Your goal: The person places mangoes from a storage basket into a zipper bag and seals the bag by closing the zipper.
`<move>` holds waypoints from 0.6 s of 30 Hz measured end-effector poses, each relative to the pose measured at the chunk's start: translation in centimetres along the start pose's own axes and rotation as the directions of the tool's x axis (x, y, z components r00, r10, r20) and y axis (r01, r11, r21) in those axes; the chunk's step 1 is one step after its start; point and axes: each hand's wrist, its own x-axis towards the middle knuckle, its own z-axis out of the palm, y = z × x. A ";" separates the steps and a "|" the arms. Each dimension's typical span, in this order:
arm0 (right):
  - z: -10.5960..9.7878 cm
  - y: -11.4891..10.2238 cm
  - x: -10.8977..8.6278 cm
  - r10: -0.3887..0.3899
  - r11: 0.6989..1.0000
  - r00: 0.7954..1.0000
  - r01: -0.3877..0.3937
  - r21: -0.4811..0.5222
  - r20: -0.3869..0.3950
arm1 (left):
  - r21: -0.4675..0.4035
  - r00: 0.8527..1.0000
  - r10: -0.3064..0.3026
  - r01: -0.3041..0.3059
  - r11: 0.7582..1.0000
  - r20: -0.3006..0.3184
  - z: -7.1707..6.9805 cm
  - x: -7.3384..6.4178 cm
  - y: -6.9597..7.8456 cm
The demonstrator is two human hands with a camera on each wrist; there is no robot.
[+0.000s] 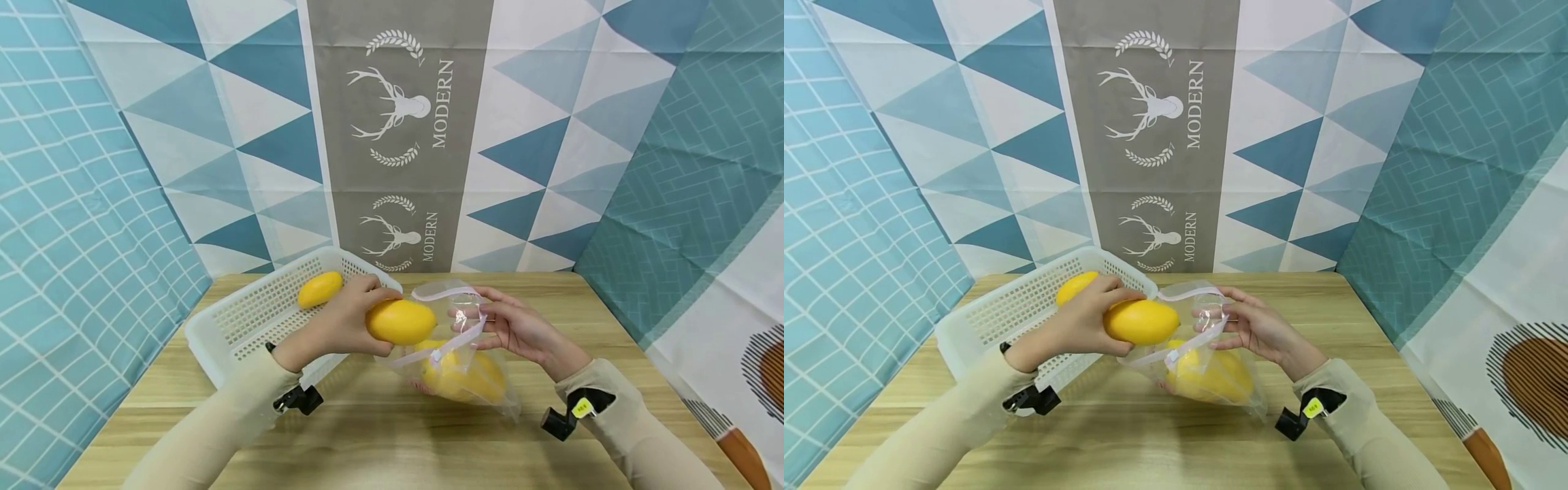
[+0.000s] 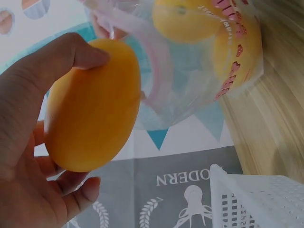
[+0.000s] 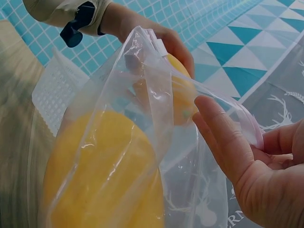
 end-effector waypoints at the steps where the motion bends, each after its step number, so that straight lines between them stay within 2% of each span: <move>1: 0.0 0.0 0.0 0.002 1.000 1.000 -0.002 0.002 0.001 | 0.011 1.000 0.006 -0.006 1.000 -0.006 0.2 0.1 0.1; 8: -0.2 0.0 0.0 0.005 1.000 1.000 -0.005 0.001 -0.005 | 0.069 1.000 0.024 -0.023 0.997 -0.015 1.4 0.8 0.6; 14: -0.3 0.0 0.0 -0.013 0.999 0.999 0.011 0.041 0.043 | 0.101 0.995 0.087 -0.082 0.992 -0.054 2.2 1.3 1.2; 18: -0.3 0.1 0.0 -0.006 1.000 1.000 0.006 0.021 0.018 | 0.121 0.991 0.120 -0.112 0.986 -0.059 2.6 1.5 1.4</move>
